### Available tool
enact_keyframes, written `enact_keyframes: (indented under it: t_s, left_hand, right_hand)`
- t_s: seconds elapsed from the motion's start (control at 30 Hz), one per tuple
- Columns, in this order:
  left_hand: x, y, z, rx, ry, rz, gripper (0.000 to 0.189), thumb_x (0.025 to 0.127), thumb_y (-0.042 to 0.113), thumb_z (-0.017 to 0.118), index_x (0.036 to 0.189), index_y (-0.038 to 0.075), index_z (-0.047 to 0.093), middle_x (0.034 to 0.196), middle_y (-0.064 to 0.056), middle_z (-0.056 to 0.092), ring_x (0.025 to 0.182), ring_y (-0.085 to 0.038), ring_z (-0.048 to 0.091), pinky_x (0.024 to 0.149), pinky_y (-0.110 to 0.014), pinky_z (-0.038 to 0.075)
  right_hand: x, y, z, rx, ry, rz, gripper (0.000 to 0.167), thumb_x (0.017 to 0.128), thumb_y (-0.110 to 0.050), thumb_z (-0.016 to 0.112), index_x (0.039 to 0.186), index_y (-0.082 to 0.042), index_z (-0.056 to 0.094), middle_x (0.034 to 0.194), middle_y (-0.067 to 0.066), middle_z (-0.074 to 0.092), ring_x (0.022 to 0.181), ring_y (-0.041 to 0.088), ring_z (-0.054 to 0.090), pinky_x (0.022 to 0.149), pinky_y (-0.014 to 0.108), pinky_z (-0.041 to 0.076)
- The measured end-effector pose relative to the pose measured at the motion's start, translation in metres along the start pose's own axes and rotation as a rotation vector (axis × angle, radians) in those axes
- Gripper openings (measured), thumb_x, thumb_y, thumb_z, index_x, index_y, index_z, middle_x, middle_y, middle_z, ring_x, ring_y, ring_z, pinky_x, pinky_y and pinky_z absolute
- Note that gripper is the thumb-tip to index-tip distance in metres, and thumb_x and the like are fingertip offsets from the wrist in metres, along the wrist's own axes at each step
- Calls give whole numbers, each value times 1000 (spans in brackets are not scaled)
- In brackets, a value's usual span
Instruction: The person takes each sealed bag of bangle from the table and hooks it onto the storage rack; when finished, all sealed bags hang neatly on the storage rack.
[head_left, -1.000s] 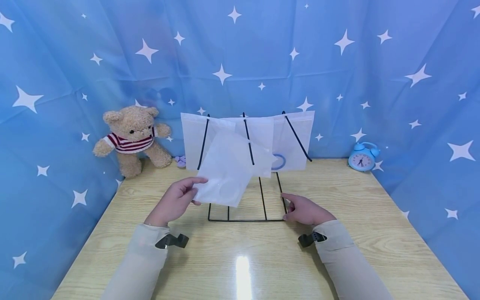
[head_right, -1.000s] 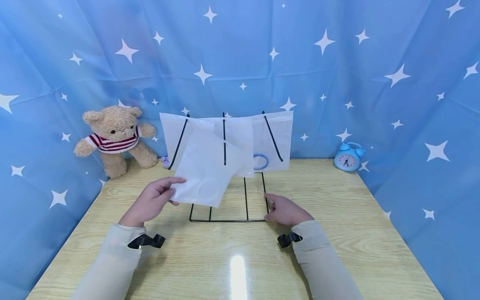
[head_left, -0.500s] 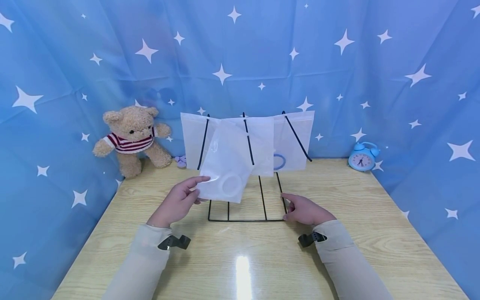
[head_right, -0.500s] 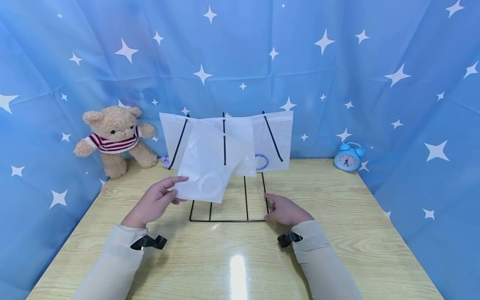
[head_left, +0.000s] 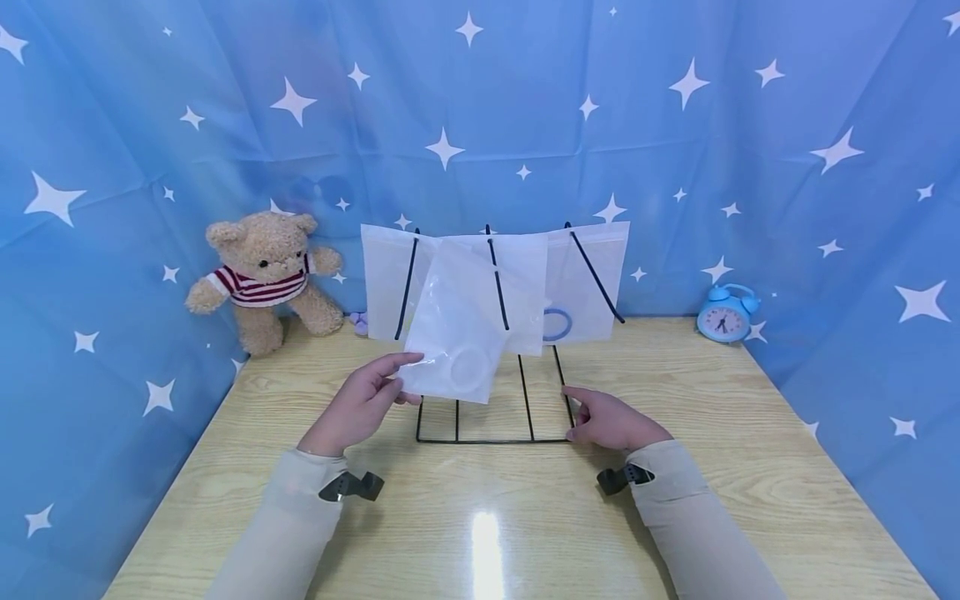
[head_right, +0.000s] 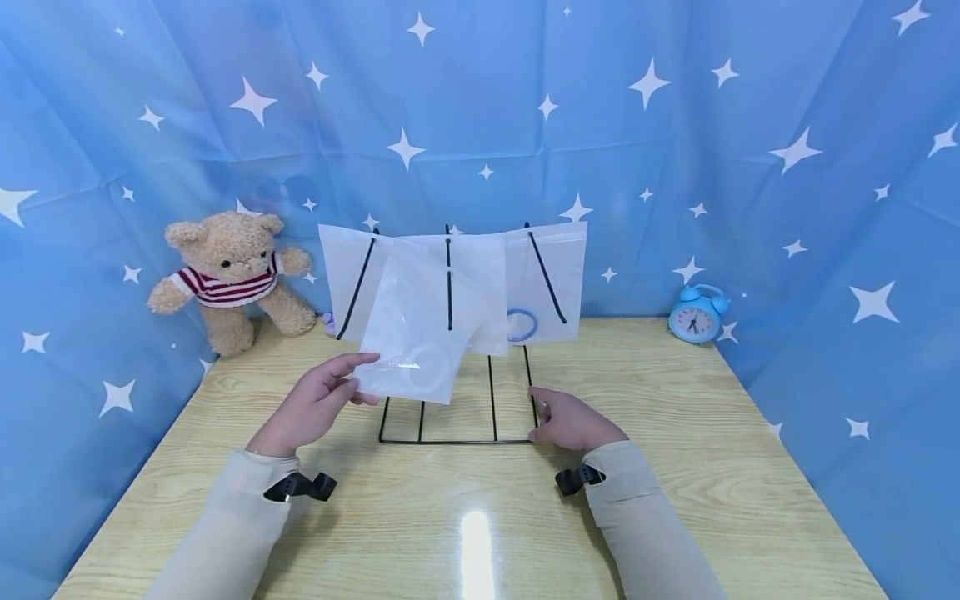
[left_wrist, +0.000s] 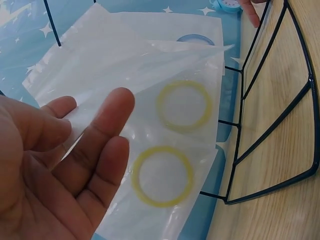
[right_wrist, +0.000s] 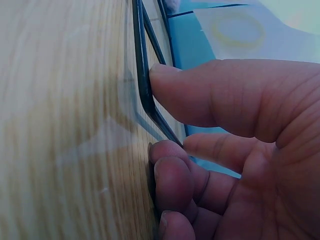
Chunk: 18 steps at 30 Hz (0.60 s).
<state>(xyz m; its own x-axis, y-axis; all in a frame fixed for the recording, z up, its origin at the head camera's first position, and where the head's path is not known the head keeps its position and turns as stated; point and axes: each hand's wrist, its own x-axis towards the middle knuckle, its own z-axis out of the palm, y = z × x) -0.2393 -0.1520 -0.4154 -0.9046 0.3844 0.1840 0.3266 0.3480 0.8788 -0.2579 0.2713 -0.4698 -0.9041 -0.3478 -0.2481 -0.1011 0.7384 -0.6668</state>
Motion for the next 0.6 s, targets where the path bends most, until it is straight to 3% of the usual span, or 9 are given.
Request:
enact_keyframes:
  t_s: [0.1,0.2,0.3,0.4,0.5,0.6]
  left_hand:
    - [1,-2,1,1,5,-6,47,111,4,43,155,17,53,129,-18,67,103,-27,75,79,-39,58]
    - [1,-3,2,-17,11,-3,48,111,3,42,156,17,52,134,-19,64,106,-35,74,57,-27,46]
    - [3,-5,3,-43,23,7,49,111,3,41,158,16,50,139,-21,62,105,-38,73,49,-25,39]
    - [3,-6,4,-64,35,17,49,112,3,41,159,14,47,139,-21,61,101,-34,74,53,-25,41]
    - [4,-6,4,-103,16,36,51,111,2,41,161,11,43,148,-22,55,105,-32,74,65,-23,49]
    - [5,-5,6,-165,-34,59,55,110,-1,39,164,10,36,160,-23,43,116,-35,72,87,-22,56]
  right_hand:
    - [1,1,0,-8,2,1,87,91,-12,79,164,-4,34,81,4,60,65,19,49,58,35,41]
    - [1,1,0,-11,2,5,87,90,-12,79,164,-5,35,80,4,59,64,19,48,58,34,40]
    - [1,1,0,-2,0,5,87,91,-11,79,165,-5,34,79,4,58,64,19,47,58,34,39]
    - [0,1,0,8,-2,2,87,91,-11,79,165,-4,34,78,3,57,63,18,46,58,34,39]
    - [0,0,0,8,-1,2,86,91,-11,78,165,-4,33,78,3,57,63,18,46,58,34,39]
    - [0,0,0,2,2,3,86,91,-11,79,164,-4,34,78,3,57,64,19,46,58,34,39]
